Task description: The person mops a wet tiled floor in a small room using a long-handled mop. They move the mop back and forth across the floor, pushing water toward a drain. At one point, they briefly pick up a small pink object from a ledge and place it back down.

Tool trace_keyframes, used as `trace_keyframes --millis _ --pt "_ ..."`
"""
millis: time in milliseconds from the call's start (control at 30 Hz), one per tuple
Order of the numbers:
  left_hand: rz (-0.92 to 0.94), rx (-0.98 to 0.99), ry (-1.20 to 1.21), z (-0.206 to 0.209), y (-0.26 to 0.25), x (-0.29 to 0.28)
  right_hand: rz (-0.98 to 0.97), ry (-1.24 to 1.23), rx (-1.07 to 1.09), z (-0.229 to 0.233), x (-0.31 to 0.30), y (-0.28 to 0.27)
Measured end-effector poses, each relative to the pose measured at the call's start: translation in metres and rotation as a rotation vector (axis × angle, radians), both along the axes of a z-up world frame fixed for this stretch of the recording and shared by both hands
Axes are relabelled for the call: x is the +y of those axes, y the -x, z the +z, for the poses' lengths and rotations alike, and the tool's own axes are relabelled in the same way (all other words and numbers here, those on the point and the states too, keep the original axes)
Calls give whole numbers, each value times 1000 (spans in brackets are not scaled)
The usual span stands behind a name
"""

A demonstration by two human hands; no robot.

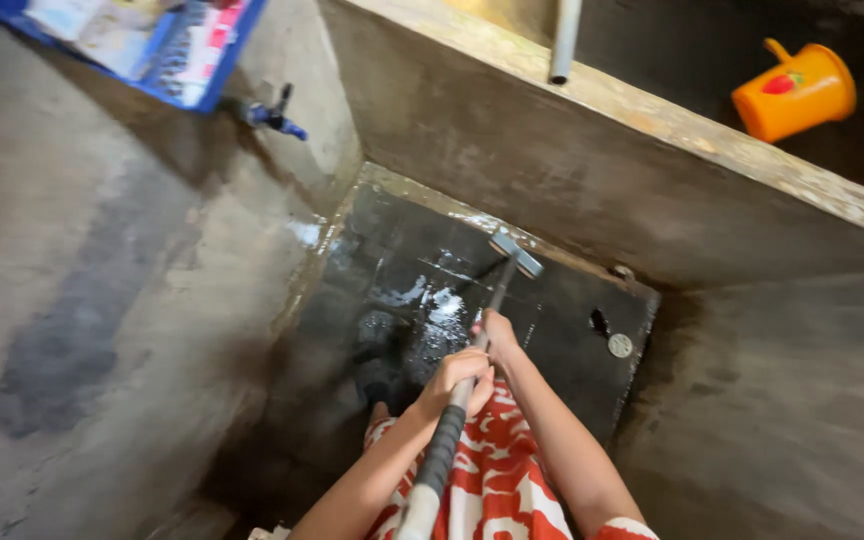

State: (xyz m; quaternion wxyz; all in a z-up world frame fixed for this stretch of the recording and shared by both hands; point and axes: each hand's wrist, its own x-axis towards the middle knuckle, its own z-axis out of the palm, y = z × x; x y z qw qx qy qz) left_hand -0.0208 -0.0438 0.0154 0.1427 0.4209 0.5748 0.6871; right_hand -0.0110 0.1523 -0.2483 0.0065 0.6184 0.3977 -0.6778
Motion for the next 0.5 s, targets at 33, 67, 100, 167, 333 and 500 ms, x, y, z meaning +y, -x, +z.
trace_keyframes --millis 33,67,100,167,333,500 --pt "10 3 5 -6 8 -10 10 5 3 1 -13 17" --pt "26 2 1 -13 16 -20 62 -3 25 2 -26 34" --pt "43 1 -2 -19 22 -30 113 -10 46 2 -39 49" --pt "107 21 7 3 43 -55 198 -29 41 -16 -59 81" --pt "206 57 26 10 73 -101 314 -17 88 -33 -120 142" --pt "273 143 88 42 78 -127 469 -4 131 -30 -165 170"
